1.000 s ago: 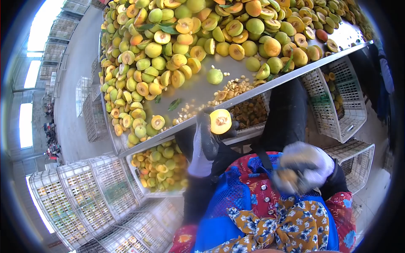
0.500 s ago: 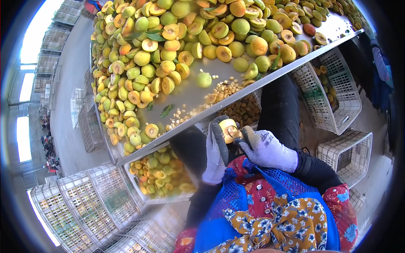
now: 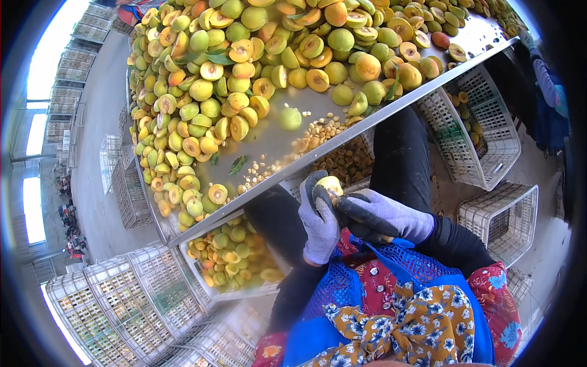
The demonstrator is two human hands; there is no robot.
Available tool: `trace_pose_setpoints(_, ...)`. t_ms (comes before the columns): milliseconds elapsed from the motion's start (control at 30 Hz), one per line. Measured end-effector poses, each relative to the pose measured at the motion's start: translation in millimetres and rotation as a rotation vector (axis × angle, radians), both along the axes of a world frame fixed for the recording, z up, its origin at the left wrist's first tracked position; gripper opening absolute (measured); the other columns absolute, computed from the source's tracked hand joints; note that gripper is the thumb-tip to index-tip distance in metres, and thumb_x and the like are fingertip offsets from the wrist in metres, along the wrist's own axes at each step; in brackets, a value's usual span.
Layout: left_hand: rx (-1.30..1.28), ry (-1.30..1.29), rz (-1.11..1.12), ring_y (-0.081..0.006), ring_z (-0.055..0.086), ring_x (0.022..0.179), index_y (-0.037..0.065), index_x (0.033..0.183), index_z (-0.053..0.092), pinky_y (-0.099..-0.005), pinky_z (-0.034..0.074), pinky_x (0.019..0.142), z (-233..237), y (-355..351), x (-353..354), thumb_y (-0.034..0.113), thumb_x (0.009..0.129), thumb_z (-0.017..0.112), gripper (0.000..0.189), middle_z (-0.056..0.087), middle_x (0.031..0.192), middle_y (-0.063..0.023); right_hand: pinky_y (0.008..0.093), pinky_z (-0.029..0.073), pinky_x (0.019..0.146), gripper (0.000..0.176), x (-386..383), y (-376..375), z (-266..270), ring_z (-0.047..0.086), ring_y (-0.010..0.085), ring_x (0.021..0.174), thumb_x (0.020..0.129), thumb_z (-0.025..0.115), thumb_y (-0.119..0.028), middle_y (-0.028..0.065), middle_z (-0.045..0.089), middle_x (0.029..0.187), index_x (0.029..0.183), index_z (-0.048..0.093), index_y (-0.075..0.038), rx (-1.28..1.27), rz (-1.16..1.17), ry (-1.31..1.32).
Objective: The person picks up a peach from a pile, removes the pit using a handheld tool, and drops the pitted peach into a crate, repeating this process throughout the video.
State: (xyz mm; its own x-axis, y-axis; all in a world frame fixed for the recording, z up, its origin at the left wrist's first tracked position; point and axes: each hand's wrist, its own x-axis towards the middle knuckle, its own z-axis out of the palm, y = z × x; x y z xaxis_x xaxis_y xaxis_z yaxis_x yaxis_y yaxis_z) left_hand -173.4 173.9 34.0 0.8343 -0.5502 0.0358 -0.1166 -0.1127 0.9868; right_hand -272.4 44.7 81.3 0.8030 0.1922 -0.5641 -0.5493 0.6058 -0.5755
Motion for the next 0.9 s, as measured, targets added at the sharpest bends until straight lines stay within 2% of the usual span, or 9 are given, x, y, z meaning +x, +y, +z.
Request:
trace_pose_setpoints(67,0.003,0.008,-0.069,-0.0226,0.064,0.094,-0.001,0.118,0.056,-0.0343,0.051,0.083,-2.7,2.0,5.7,0.017,0.104,0.042,0.027,0.064,0.105,-0.0149,0.0181,0.028,0.033,0.040,-0.7,-3.8,4.6,0.033,0.0039,0.038,0.102,0.046,-0.045,-0.0039,0.039,0.055,0.093,0.052,-0.006,0.375,-0.105,0.110)
trace_pose_setpoints(167,0.014,0.021,-0.146,-0.0239,0.064,0.093,-0.001,0.117,0.057,-0.0354,0.051,0.083,-6.2,4.4,9.7,0.017,0.103,0.042,0.027,0.065,0.102,-0.0158,0.0202,0.027,0.031,0.041,-3.8,-6.3,-30.7,0.037,0.0051,0.036,0.099,0.051,-0.049,-0.0016,0.044,0.055,0.088,0.054,-0.010,1.051,-0.031,0.087)
trace_pose_setpoints(300,0.163,-0.106,-0.194,-0.0239,0.065,0.091,-0.001,0.116,0.057,-0.0353,0.051,0.081,2.8,-1.1,7.5,0.021,0.105,0.038,0.032,0.065,0.099,-0.0168,0.0203,0.028,0.030,0.040,-2.3,6.3,-6.6,0.035,0.0062,0.034,0.101,0.048,-0.046,-0.0028,0.042,0.054,0.091,0.054,-0.008,0.233,-0.168,0.090)
trace_pose_setpoints(400,-0.021,0.133,-0.237,-0.0193,0.062,0.095,-0.001,0.117,0.057,-0.0310,0.049,0.086,-19.3,1.4,11.1,0.021,0.104,0.035,0.034,0.063,0.109,-0.0115,0.0196,0.028,0.030,0.041,-6.3,-0.2,-35.7,0.035,0.0054,0.034,0.101,0.048,-0.046,-0.0028,0.042,0.054,0.091,0.053,-0.007,0.835,-0.106,0.115)
trace_pose_setpoints(467,-0.045,0.035,-0.280,-0.0182,0.062,0.093,0.000,0.116,0.058,-0.0311,0.049,0.085,-17.7,1.8,12.8,0.023,0.105,0.035,0.035,0.063,0.106,-0.0106,0.0190,0.026,0.030,0.041,-7.2,-1.7,-49.3,0.034,0.0043,0.035,0.101,0.047,-0.046,-0.0029,0.041,0.054,0.091,0.053,-0.006,1.237,-0.058,0.099)
trace_pose_setpoints(567,0.089,-0.033,-0.353,-0.0203,0.064,0.090,-0.001,0.116,0.058,-0.0330,0.050,0.081,-9.3,-2.3,17.7,0.025,0.106,0.034,0.036,0.066,0.099,-0.0123,0.0183,0.025,0.029,0.040,-11.5,0.5,-27.3,0.031,0.0032,0.036,0.102,0.046,-0.044,-0.0033,0.036,0.053,0.092,0.053,-0.006,0.555,-0.145,0.088)
trace_pose_setpoints(667,0.015,0.115,-0.384,-0.0210,0.065,0.089,-0.002,0.116,0.057,-0.0333,0.051,0.080,-9.7,-4.5,16.6,0.025,0.107,0.034,0.037,0.067,0.095,-0.0133,0.0176,0.026,0.029,0.039,-10.8,-0.3,-52.8,0.030,0.0023,0.036,0.102,0.047,-0.042,-0.0035,0.034,0.052,0.092,0.052,-0.005,1.275,-0.088,0.121)
trace_pose_setpoints(767,-0.087,0.079,-0.433,-0.0195,0.065,0.090,-0.004,0.116,0.058,-0.0319,0.050,0.082,-7.5,-3.7,16.7,0.027,0.107,0.034,0.040,0.066,0.098,-0.0140,0.0171,0.026,0.029,0.041,-18.1,4.4,-57.1,0.028,0.0014,0.037,0.102,0.046,-0.042,-0.0039,0.034,0.053,0.094,0.052,-0.002,1.633,-0.085,0.166)
trace_pose_setpoints(900,-0.140,0.130,-0.521,-0.0187,0.064,0.093,-0.004,0.116,0.058,-0.0315,0.049,0.083,-8.9,-4.8,20.6,0.030,0.107,0.034,0.042,0.065,0.104,-0.0145,0.0171,0.027,0.029,0.046,-19.3,8.0,-59.4,0.030,0.0016,0.037,0.102,0.044,-0.044,-0.0036,0.035,0.055,0.100,0.052,0.002,1.558,-0.071,-0.022)
